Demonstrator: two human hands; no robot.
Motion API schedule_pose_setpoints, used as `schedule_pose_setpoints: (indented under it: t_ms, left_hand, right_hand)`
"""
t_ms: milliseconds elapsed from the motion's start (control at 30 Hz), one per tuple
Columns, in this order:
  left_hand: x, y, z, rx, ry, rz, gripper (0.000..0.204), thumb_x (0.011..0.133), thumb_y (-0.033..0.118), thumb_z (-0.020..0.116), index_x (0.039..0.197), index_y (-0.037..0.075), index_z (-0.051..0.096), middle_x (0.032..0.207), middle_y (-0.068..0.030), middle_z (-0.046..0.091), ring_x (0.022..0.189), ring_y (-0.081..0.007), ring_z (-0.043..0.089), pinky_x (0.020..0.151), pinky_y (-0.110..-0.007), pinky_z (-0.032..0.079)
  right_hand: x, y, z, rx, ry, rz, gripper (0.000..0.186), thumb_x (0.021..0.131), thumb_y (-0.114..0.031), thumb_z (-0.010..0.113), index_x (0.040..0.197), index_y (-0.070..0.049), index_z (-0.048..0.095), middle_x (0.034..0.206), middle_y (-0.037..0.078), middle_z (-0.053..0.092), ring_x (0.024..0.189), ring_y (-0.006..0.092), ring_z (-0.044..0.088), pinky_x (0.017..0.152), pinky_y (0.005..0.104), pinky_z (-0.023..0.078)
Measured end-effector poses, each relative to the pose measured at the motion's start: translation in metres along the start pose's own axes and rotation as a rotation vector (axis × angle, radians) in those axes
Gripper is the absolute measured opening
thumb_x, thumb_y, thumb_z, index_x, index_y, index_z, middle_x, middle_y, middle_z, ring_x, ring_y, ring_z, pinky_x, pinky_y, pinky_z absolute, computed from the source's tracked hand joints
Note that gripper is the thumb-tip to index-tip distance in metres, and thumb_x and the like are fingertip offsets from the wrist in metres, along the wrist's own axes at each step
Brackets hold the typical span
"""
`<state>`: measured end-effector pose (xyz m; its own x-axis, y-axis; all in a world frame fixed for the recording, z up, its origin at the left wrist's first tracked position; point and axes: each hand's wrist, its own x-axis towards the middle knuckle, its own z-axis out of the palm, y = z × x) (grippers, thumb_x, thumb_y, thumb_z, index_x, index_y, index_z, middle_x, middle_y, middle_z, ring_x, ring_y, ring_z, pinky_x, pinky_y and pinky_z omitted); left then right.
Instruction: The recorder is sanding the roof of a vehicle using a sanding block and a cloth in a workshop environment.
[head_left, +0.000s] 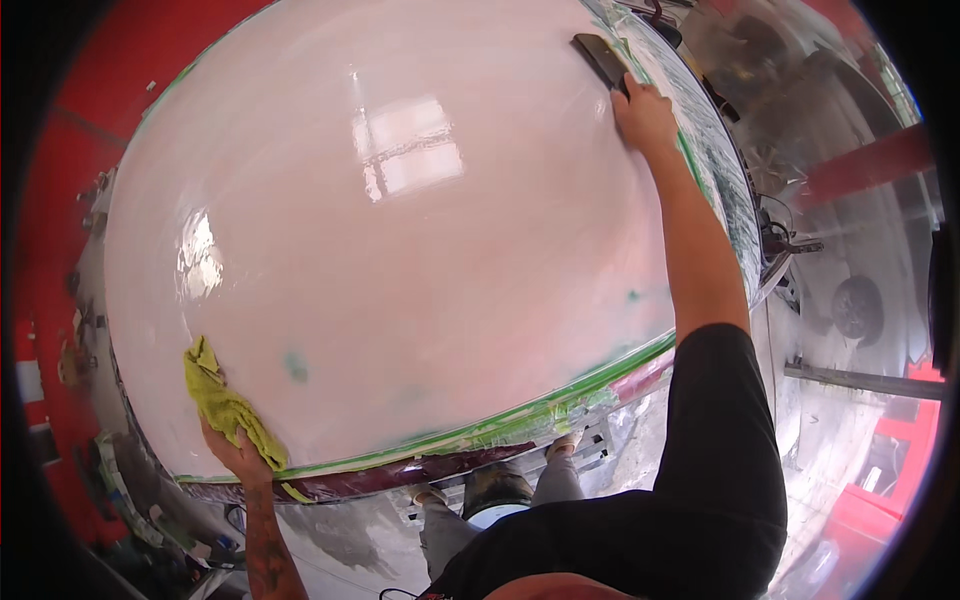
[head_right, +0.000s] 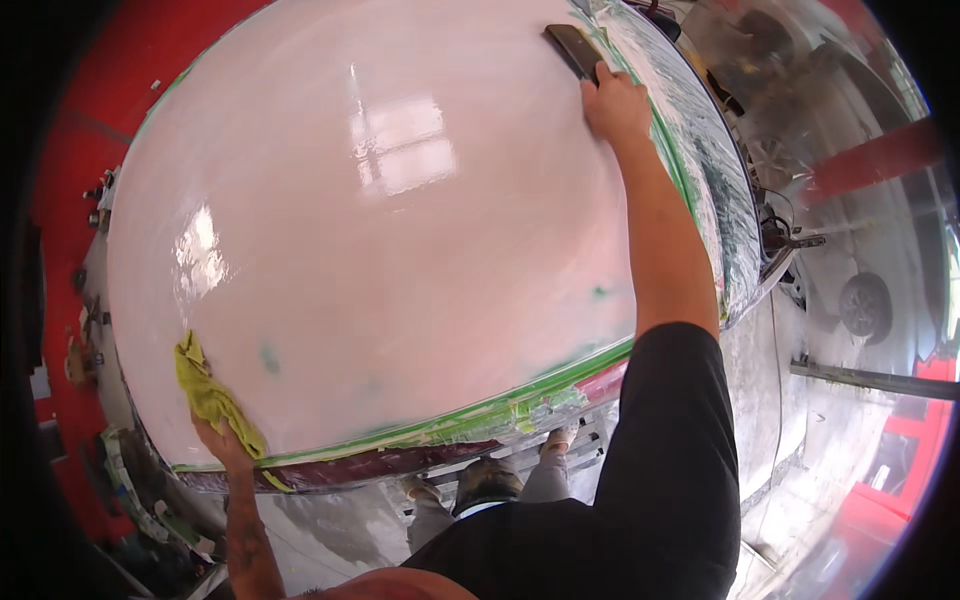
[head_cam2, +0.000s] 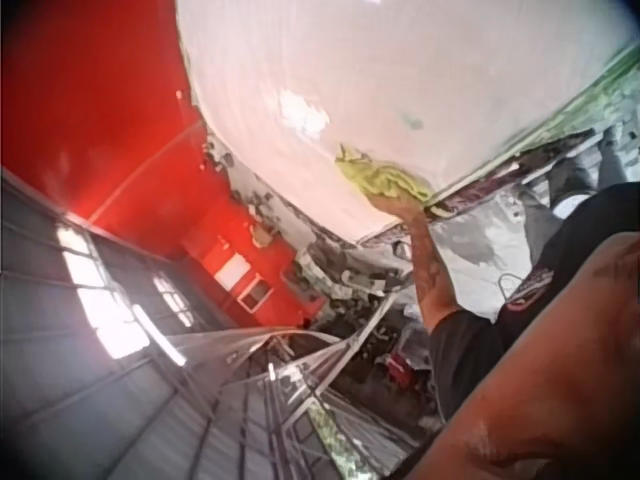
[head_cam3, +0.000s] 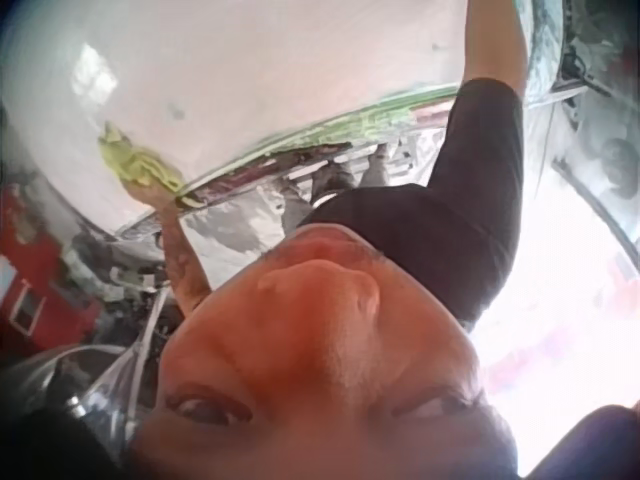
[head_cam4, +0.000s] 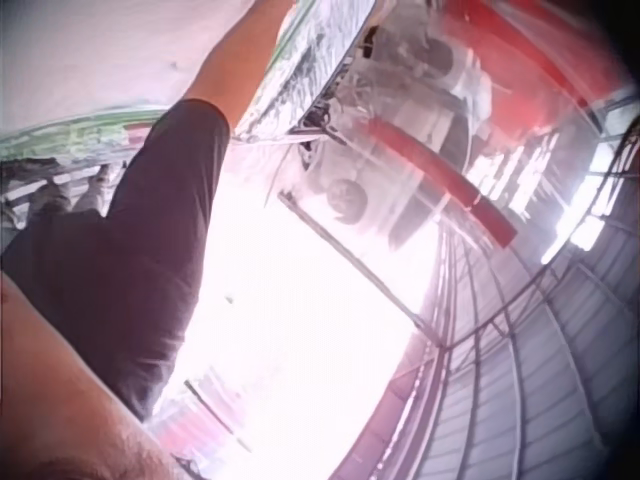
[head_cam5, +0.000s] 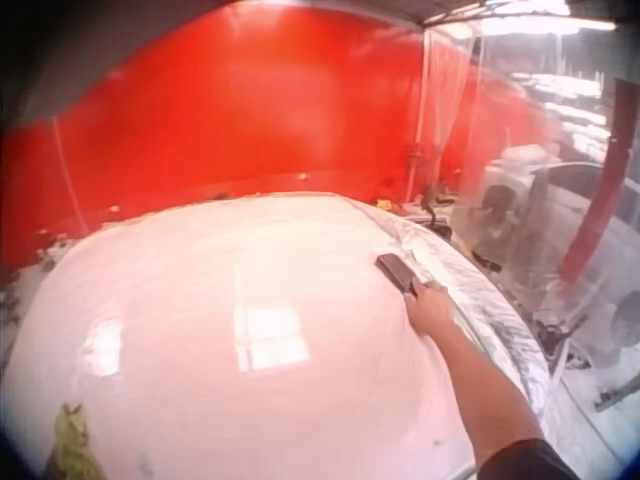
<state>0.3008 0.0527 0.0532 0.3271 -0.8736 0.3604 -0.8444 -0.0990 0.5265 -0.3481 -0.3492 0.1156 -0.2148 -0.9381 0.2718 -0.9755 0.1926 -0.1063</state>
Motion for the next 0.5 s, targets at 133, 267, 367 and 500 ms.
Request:
schedule_pose_setpoints:
  t_ms: [133, 267, 367, 500]
  left_hand:
    - [0.0, -0.001, -0.007, 0.061, -0.007, -0.024, 0.059, 0.097, 0.02, 0.051, 0.146, -0.006, 0.03, 0.143, -0.0223, 0.041, 0.131, -0.0336, 0.041, 0.111, -0.043, 0.03]
    - [-0.004, -0.009, -0.021, 0.13, 0.002, -0.024, 0.062, 0.098, 0.023, 0.052, 0.147, -0.006, 0.028, 0.144, -0.0224, 0.039, 0.133, -0.0336, 0.04, 0.112, -0.043, 0.029]
    - [-0.004, -0.004, -0.02, 0.027, 0.018, -0.111, 0.072, 0.096, 0.04, 0.053, 0.148, -0.005, 0.03, 0.148, -0.025, 0.035, 0.138, -0.0389, 0.033, 0.114, -0.048, 0.022]
    - [-0.008, -0.012, -0.011, -0.004, 0.021, -0.141, 0.074, 0.095, 0.041, 0.053, 0.148, -0.005, 0.029, 0.148, -0.0248, 0.035, 0.139, -0.0385, 0.031, 0.115, -0.048, 0.022]
  right_hand:
    - [-0.005, -0.015, 0.022, -0.014, 0.02, -0.05, 0.046, 0.093, -0.037, 0.054, 0.132, -0.011, 0.055, 0.127, 0.019, 0.059, 0.106, 0.0433, 0.057, 0.092, 0.0483, 0.048]
    - [-0.123, -0.047, -0.007, 0.165, 0.058, -0.381, 0.05, 0.088, -0.03, 0.063, 0.134, -0.009, 0.058, 0.125, 0.017, 0.059, 0.103, 0.0379, 0.056, 0.092, 0.0453, 0.047]
    - [-0.077, -0.032, 0.002, 0.165, 0.069, -0.318, 0.048, 0.091, -0.032, 0.058, 0.133, -0.01, 0.058, 0.126, 0.019, 0.059, 0.106, 0.0389, 0.056, 0.093, 0.0451, 0.047]
    - [0.045, -0.011, 0.025, -0.042, -0.072, 0.061, 0.046, 0.094, -0.036, 0.048, 0.133, -0.013, 0.056, 0.13, 0.022, 0.056, 0.115, 0.0433, 0.054, 0.097, 0.0474, 0.047]
